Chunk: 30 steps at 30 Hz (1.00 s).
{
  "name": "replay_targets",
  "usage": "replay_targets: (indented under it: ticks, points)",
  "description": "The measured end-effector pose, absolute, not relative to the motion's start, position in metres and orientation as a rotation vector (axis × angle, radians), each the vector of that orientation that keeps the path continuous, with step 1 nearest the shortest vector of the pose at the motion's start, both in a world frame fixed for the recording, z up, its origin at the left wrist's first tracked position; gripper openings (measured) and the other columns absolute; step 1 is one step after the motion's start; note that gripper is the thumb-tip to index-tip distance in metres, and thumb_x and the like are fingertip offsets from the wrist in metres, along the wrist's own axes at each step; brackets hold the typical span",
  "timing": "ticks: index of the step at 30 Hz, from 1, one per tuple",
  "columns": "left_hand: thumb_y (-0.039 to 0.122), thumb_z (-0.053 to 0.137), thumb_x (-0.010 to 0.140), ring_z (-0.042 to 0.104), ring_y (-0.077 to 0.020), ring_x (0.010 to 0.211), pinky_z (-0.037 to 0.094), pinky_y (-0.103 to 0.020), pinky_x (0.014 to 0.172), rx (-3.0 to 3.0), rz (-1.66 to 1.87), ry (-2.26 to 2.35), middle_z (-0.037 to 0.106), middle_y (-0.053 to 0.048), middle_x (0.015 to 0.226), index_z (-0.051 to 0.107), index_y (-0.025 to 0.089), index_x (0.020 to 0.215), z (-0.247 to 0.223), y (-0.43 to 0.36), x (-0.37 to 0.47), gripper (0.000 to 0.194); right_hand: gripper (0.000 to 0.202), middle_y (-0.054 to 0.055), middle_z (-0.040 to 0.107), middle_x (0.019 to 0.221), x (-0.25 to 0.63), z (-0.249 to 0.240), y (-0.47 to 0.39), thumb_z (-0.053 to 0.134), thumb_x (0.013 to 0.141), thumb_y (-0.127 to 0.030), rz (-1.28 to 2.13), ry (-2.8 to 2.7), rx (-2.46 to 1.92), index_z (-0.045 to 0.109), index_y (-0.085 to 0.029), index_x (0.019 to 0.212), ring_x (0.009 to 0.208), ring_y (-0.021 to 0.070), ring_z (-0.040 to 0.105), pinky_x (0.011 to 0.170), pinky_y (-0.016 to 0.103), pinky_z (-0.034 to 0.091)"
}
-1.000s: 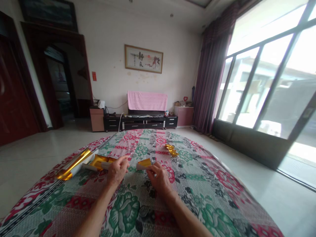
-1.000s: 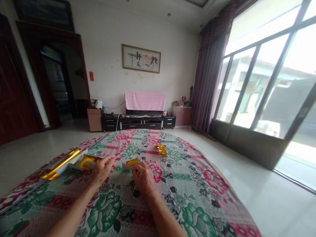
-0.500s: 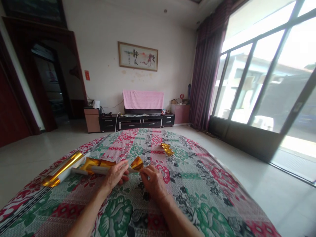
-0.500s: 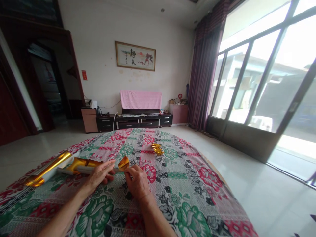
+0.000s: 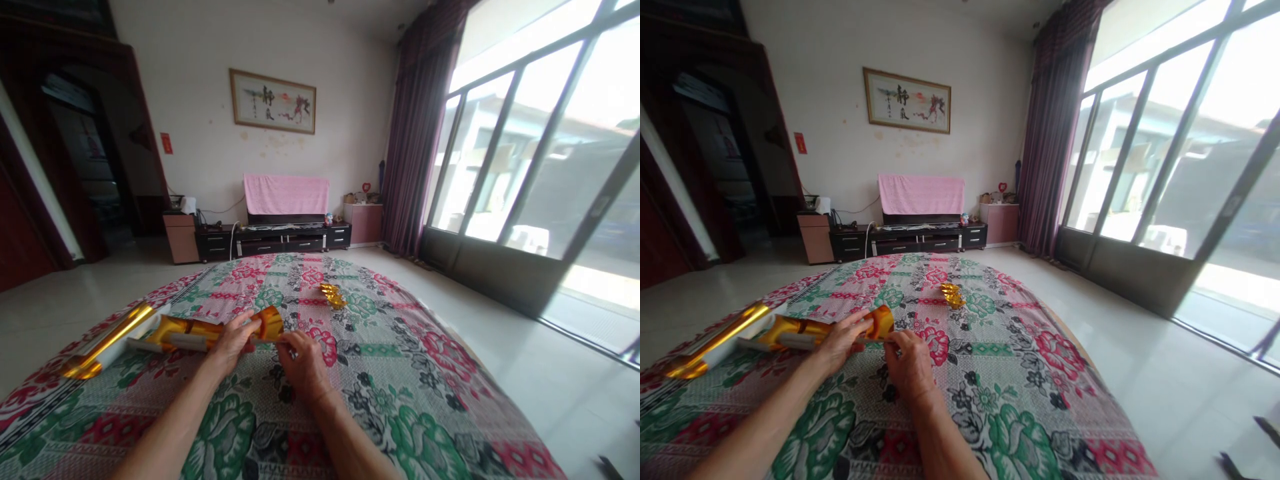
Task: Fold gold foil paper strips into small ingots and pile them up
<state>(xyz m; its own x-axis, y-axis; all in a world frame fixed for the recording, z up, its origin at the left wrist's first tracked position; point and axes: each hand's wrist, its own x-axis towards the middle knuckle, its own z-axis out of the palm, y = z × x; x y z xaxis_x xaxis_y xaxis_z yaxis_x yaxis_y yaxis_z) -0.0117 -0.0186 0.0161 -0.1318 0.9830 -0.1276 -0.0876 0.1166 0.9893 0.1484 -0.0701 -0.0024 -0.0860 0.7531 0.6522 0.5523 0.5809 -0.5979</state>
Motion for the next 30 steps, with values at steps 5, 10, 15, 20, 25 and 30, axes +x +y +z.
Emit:
replay_targets:
  ticks: [5,10,15,20,25,30]
  points:
    - [0.022,0.067,0.062,0.060,-0.0145,0.054,0.046,-0.023,0.049,0.929,1.229,1.015,0.064,-0.001,0.060,0.061,0.013,0.085,0.017,-0.009,0.004,0.025,0.011,0.001,0.059,0.074,0.149,-0.003,-0.070,0.050,0.077,-0.014,0.233,-1.741,-1.085,0.060,-0.019,0.080,0.071,0.0117,0.054,0.066,0.020,0.040]
    - [0.025,0.067,0.058,0.059,-0.0129,0.053,0.045,-0.022,0.052,0.949,1.305,0.985,0.062,0.003,0.056,0.060,0.017,0.074,0.006,-0.005,0.008,0.019,0.019,0.001,0.057,0.076,0.149,-0.001,-0.071,0.048,0.077,-0.013,0.233,-1.728,-1.102,0.060,-0.020,0.092,0.069,0.0117,0.052,0.063,0.021,0.040]
    - [0.031,0.065,0.061,0.051,-0.0095,0.047,0.035,-0.018,0.041,1.090,1.289,1.120,0.062,0.001,0.061,0.063,0.016,0.085,0.001,-0.006,0.003,0.028,0.013,0.003,0.055,0.076,0.149,0.000,-0.066,0.050,0.079,-0.019,0.191,-1.612,-1.103,0.063,-0.020,0.079,0.074,0.0129,0.052,0.067,0.022,0.041]
    - [0.026,0.055,0.068,0.056,-0.0136,0.058,0.038,-0.020,0.046,1.150,1.262,1.096,0.067,-0.006,0.074,0.064,0.016,0.091,0.003,-0.010,0.000,0.026,0.014,0.006,0.059,0.098,0.152,0.004,-0.064,0.050,0.078,-0.018,0.326,-1.555,-1.053,0.064,-0.019,0.079,0.081,0.0136,0.055,0.061,0.021,0.043]
    - [0.029,0.056,0.069,0.057,-0.0146,0.058,0.039,-0.021,0.046,1.163,1.252,1.089,0.067,-0.005,0.073,0.064,0.016,0.089,0.006,-0.013,0.001,0.025,0.022,0.005,0.064,0.094,0.155,0.010,-0.067,0.045,0.081,-0.022,0.433,-1.540,-1.016,0.065,-0.018,0.075,0.081,0.0144,0.058,0.067,0.022,0.044]
    - [0.033,0.062,0.067,0.058,-0.0135,0.057,0.045,-0.024,0.057,1.074,1.274,0.921,0.065,0.000,0.065,0.063,0.017,0.080,0.008,-0.016,0.006,0.021,0.038,0.002,0.063,0.067,0.158,0.009,-0.068,0.036,0.087,-0.030,0.524,-1.556,-1.106,0.065,-0.016,0.065,0.062,0.0119,0.056,0.061,0.021,0.040]
